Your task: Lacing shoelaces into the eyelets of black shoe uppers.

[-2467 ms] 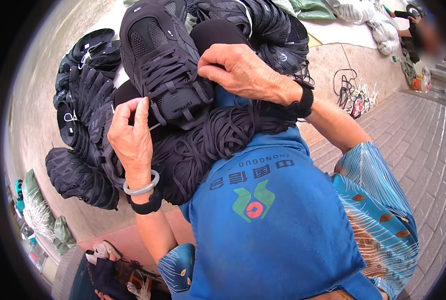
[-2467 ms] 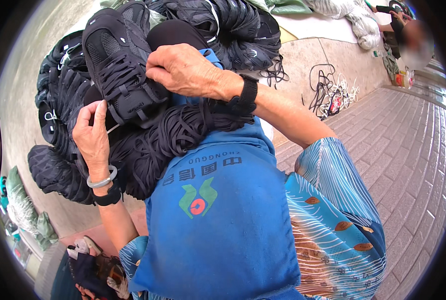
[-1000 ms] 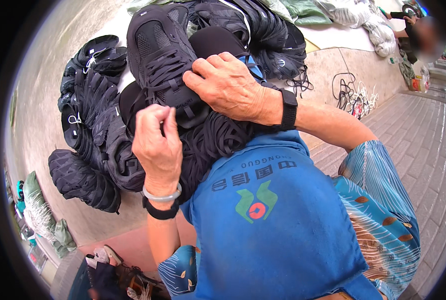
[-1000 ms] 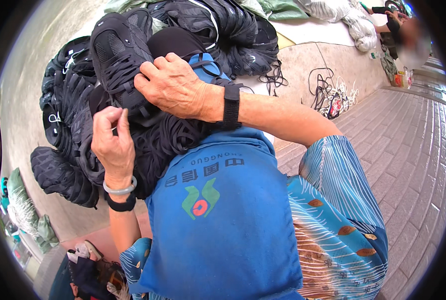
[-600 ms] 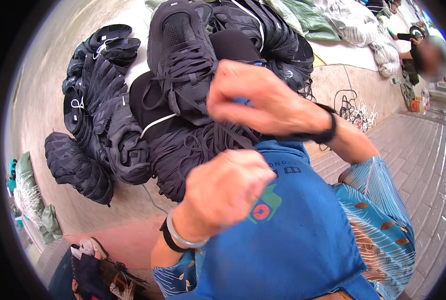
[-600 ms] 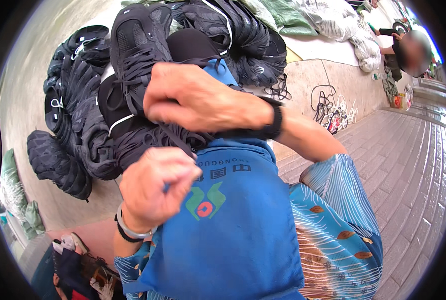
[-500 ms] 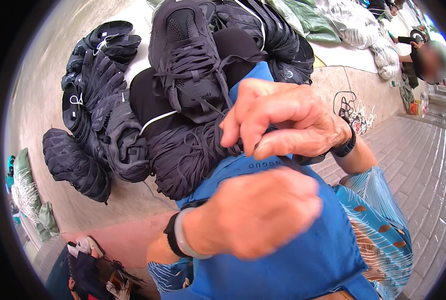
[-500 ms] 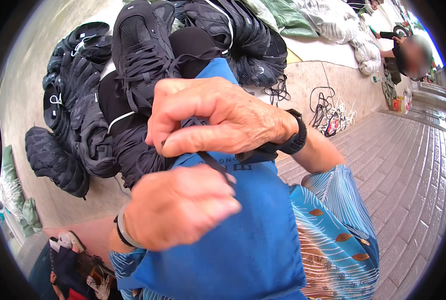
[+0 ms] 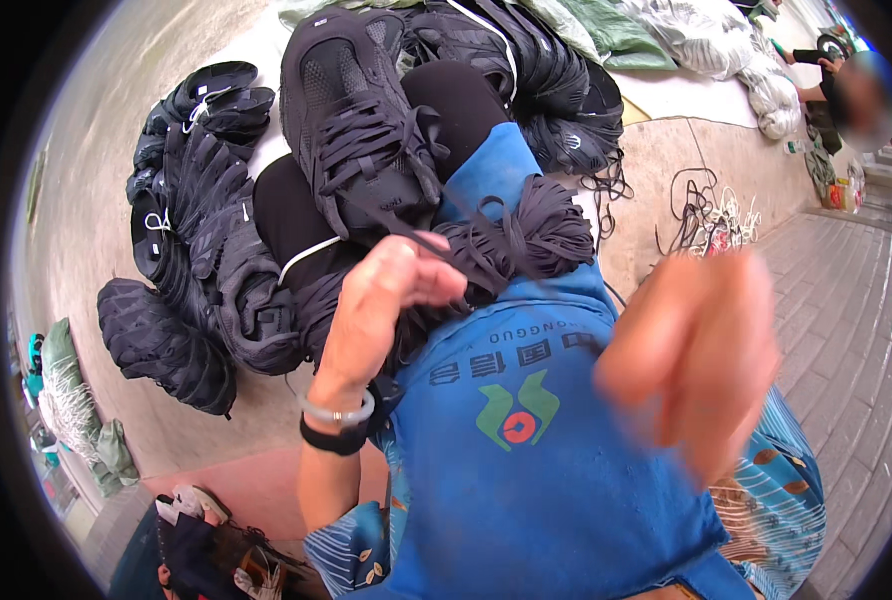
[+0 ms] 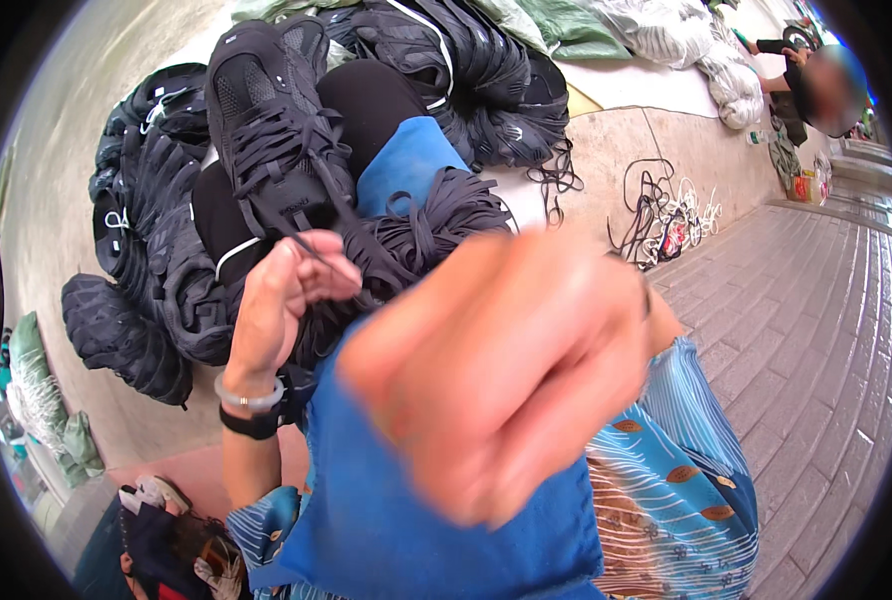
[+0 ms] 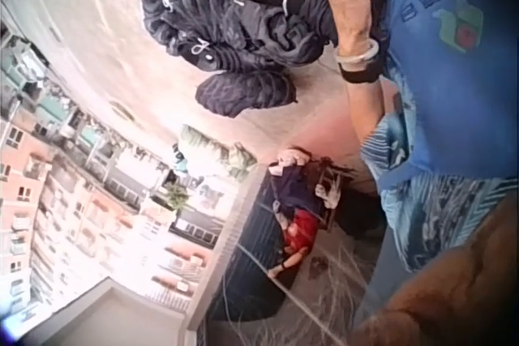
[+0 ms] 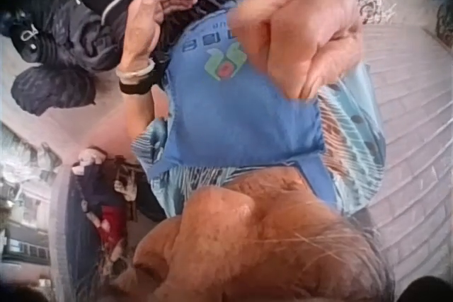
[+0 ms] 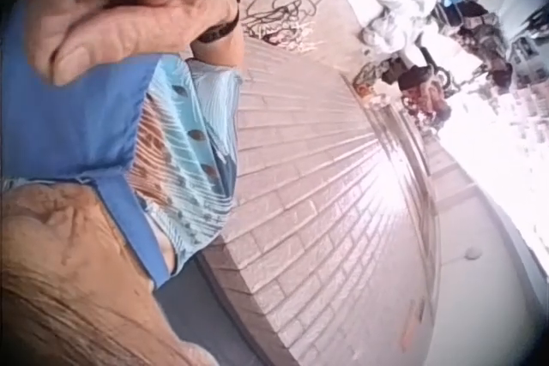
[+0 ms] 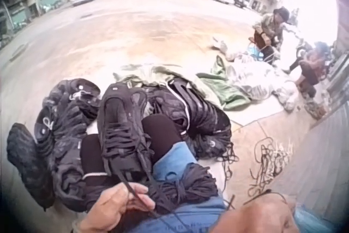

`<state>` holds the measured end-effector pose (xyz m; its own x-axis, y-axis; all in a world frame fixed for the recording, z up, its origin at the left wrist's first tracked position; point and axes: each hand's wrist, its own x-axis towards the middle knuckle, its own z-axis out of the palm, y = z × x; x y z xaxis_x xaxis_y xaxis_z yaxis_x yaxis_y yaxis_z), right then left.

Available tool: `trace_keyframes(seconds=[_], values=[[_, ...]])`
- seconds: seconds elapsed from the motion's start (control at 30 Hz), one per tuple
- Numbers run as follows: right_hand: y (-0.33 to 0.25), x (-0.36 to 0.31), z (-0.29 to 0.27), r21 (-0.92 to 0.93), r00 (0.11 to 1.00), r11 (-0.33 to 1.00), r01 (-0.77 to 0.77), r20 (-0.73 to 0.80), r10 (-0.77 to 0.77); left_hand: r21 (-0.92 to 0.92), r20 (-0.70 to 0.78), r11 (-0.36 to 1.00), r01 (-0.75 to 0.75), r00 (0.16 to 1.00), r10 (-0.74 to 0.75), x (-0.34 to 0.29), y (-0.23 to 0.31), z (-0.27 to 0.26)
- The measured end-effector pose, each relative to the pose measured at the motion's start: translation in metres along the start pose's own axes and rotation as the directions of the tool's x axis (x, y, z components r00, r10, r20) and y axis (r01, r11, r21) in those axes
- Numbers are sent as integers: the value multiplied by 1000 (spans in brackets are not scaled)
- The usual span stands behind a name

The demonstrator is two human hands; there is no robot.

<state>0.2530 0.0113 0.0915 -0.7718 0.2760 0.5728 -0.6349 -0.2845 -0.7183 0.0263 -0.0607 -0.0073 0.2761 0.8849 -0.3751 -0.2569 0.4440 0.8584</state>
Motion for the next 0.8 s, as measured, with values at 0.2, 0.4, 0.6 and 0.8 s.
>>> trace_keyframes(seconds=[0.2,0.4,0.6,0.8], values=[[27,14,17,-43,956,985,-169,235,175,-702,97,711,27,994,58,53,3,7],[25,-31,-31,-110,687,764,-636,-532,495,118,115,992,48,991,-61,-11,19,5],[80,-26,-50,493,370,596,-633,-484,793,436,246,894,101,943,-227,-13,35,31],[106,-10,-56,447,525,669,-594,-415,743,583,509,739,-336,860,-11,11,-6,57]])
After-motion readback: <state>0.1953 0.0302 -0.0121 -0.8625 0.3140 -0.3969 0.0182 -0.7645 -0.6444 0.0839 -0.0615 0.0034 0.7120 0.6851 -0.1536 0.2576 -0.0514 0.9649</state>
